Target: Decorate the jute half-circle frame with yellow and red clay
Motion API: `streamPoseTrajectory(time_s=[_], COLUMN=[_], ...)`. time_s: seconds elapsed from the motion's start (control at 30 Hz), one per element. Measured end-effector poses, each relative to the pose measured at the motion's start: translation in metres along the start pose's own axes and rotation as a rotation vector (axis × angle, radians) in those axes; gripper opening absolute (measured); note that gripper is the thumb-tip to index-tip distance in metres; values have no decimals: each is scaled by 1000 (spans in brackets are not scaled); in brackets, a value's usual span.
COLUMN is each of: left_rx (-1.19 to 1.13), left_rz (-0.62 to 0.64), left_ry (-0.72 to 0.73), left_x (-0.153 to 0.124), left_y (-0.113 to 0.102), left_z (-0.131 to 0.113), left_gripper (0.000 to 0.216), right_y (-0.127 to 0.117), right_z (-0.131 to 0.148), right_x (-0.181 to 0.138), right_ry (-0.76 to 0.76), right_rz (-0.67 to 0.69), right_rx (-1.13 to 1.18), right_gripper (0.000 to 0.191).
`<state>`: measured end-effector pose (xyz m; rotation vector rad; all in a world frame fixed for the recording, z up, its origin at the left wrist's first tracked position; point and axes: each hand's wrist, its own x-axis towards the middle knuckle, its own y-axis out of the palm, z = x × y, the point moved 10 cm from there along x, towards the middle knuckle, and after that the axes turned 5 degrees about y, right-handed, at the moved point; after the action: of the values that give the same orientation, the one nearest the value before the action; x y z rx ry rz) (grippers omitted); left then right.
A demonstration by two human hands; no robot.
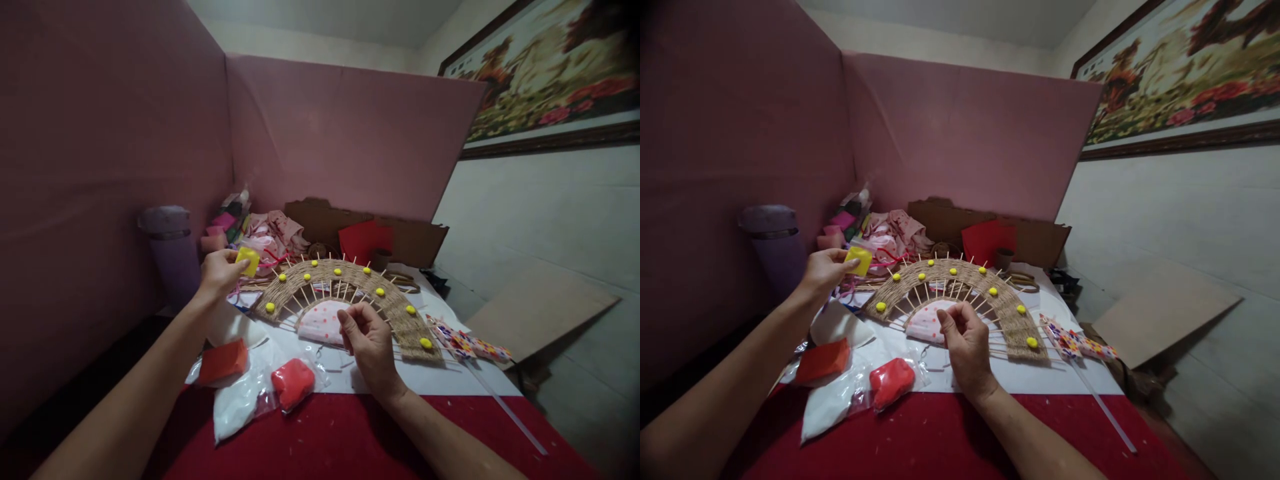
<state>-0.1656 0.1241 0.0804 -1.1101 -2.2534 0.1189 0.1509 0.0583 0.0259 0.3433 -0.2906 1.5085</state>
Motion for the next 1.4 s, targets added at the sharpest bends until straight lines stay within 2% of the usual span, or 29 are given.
streamPoseTrajectory(time_s=[0.13,0.27,0.6,1.0,1.23,1.4], left_rx=[463,616,701,739,701,598], left_rz=[81,143,199,91,189,182], left_ry=[63,92,63,25,125,141], left_x=[-2,-9,-21,-20,-22,-23], left_y=[7,18,24,12,26,25], left_z=[3,10,27,31,30,30], left_gripper=[32,37,31,30,26,28], right_y=[0,1,2,2,4,4], right_z=[-1,-3,-2,-3,3,1], right_x=[0,0,-2,-5,-7,-11], right_ry=[5,17,20,-22,-36,-35], right_rz=[4,11,10,14,6,-32], right_rx=[1,11,-29,-213,-209,-218], right_gripper=[29,28,28,27,28,30])
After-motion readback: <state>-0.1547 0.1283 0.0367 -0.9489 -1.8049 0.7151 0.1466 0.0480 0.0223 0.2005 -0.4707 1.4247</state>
